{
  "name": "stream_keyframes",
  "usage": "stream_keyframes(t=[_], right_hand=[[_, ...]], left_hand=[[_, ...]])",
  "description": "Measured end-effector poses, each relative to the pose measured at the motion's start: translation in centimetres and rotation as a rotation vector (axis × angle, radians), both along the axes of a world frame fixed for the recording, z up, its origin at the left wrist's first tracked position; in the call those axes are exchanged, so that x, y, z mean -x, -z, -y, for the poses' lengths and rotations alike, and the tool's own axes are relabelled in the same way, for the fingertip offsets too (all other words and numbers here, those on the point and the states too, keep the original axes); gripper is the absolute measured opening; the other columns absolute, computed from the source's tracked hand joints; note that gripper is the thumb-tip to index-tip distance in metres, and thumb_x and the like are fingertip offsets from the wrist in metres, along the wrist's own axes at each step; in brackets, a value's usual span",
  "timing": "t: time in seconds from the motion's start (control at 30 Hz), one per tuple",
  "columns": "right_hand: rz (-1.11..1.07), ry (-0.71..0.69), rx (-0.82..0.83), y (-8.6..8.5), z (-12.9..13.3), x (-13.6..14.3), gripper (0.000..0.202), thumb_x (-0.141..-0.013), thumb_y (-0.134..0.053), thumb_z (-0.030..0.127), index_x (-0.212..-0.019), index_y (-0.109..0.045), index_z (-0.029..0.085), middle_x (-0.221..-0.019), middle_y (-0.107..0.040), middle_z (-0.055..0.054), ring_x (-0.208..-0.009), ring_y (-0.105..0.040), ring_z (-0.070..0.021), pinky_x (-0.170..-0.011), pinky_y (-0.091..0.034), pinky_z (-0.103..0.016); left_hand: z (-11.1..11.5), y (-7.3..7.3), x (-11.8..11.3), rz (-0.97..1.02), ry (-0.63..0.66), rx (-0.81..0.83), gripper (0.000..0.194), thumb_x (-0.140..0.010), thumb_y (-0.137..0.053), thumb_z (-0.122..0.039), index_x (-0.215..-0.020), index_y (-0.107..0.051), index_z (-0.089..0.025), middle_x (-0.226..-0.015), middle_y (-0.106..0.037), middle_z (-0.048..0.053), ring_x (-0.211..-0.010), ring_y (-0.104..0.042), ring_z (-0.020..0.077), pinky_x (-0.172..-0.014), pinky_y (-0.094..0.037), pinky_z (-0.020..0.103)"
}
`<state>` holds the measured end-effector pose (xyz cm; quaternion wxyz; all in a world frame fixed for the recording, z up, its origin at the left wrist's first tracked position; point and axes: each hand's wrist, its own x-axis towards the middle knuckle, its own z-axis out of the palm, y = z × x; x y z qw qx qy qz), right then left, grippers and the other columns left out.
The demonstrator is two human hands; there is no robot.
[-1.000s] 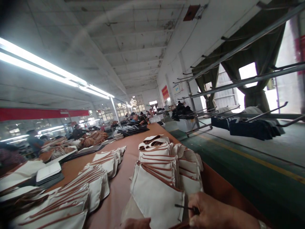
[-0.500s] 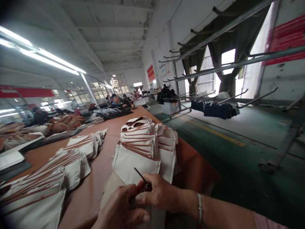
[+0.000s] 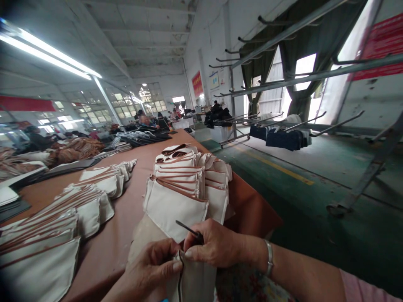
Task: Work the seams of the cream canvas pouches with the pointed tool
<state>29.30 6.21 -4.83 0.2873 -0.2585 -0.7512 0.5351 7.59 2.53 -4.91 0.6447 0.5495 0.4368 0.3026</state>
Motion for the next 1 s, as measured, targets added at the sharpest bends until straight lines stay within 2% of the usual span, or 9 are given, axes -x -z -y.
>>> stream_keyframes(t=[0.2,0.27,0.37,0.5,0.57,0.67,0.73,0.9,1.0], right_hand=[[0.131,-0.016,-0.996,0.7,0.2,-0.2,0.016,-0.088,-0.046,0.018,-0.083,-0.06,0.012,-0.075,-0.062,-0.007,-0.07,-0.054,-0.018,-0.061,-0.041,-0.029],[0.192,0.001,-1.185,1.1,0.5,-0.1,0.021,-0.092,-0.039,0.015,-0.08,-0.057,0.014,-0.071,-0.059,-0.006,-0.067,-0.052,-0.0183,-0.058,-0.039,-0.03],[0.231,0.076,-1.279,1.7,1.2,0.2,0.022,-0.094,-0.037,0.012,-0.082,-0.056,0.014,-0.07,-0.058,-0.006,-0.064,-0.051,-0.018,-0.056,-0.037,-0.032],[0.205,0.117,-1.13,1.9,1.1,0.7,0.011,-0.085,-0.047,0.019,-0.079,-0.055,0.015,-0.069,-0.059,-0.005,-0.061,-0.052,-0.0178,-0.052,-0.036,-0.031],[0.201,0.151,-0.785,1.6,0.5,0.7,0.007,-0.08,-0.049,0.021,-0.076,-0.053,0.017,-0.067,-0.06,-0.003,-0.058,-0.054,-0.0156,-0.052,-0.037,-0.027],[0.127,0.134,-0.09,0.5,-0.8,0.3,0.009,-0.086,-0.048,0.025,-0.084,-0.052,0.017,-0.067,-0.062,0.0,-0.055,-0.06,-0.0132,-0.051,-0.042,-0.022],[0.009,0.136,0.118,-0.4,-1.2,-0.4,0.018,-0.091,-0.05,0.034,-0.089,-0.053,0.016,-0.072,-0.063,-0.001,-0.059,-0.062,-0.0134,-0.053,-0.045,-0.021],[-0.04,0.199,-0.039,-1.9,0.4,-2.6,0.043,-0.1,-0.036,0.054,-0.11,-0.053,0.016,-0.078,-0.059,-0.001,-0.054,-0.052,-0.0089,-0.048,-0.039,-0.019],[0.058,0.151,-0.069,-1.9,2.5,-3.5,0.043,-0.102,-0.033,0.051,-0.097,-0.057,0.016,-0.071,-0.053,0.002,-0.05,-0.045,-0.0061,-0.047,-0.036,-0.017]], left_hand=[[-0.4,0.9,-0.1,-0.01,-0.081,0.01,0.046,-0.062,-0.082,-0.053,-0.069,-0.063,-0.012,-0.058,-0.05,-0.002,-0.054,-0.037,0.0086,-0.052,-0.022,0.022],[-0.4,0.8,0.0,-0.031,-0.063,0.007,0.047,-0.062,-0.081,-0.055,-0.071,-0.064,-0.012,-0.06,-0.051,-0.002,-0.055,-0.037,0.0091,-0.052,-0.023,0.023],[-0.3,0.6,-0.1,-0.098,-0.019,-0.047,0.048,-0.064,-0.078,-0.057,-0.073,-0.064,-0.012,-0.061,-0.05,-0.001,-0.058,-0.037,0.0102,-0.054,-0.025,0.023],[0.3,0.3,-0.8,-0.116,0.021,-0.083,0.049,-0.066,-0.075,-0.061,-0.071,-0.059,-0.014,-0.062,-0.048,-0.003,-0.057,-0.035,0.0098,-0.052,-0.024,0.023],[0.8,0.1,-1.2,-0.104,0.093,-0.049,0.049,-0.066,-0.075,-0.061,-0.07,-0.057,-0.016,-0.061,-0.045,-0.004,-0.055,-0.033,0.0092,-0.05,-0.022,0.023],[1.1,-0.3,-1.5,-0.098,0.18,-0.006,0.045,-0.068,-0.075,-0.057,-0.071,-0.057,-0.016,-0.061,-0.043,-0.004,-0.055,-0.03,0.0086,-0.05,-0.02,0.023],[1.1,-0.3,-1.4,-0.042,0.164,0.005,0.044,-0.069,-0.077,-0.055,-0.073,-0.06,-0.014,-0.061,-0.045,-0.004,-0.056,-0.031,0.0085,-0.051,-0.02,0.023],[1.2,0.4,-0.8,0.104,0.038,0.037,0.044,-0.064,-0.083,-0.05,-0.079,-0.065,-0.012,-0.069,-0.055,0.001,-0.065,-0.043,0.0111,-0.06,-0.029,0.022],[2.1,0.5,-0.9,0.114,-0.028,0.09,0.04,-0.063,-0.085,-0.045,-0.08,-0.066,-0.015,-0.071,-0.058,0.001,-0.065,-0.046,0.0108,-0.059,-0.033,0.02]])
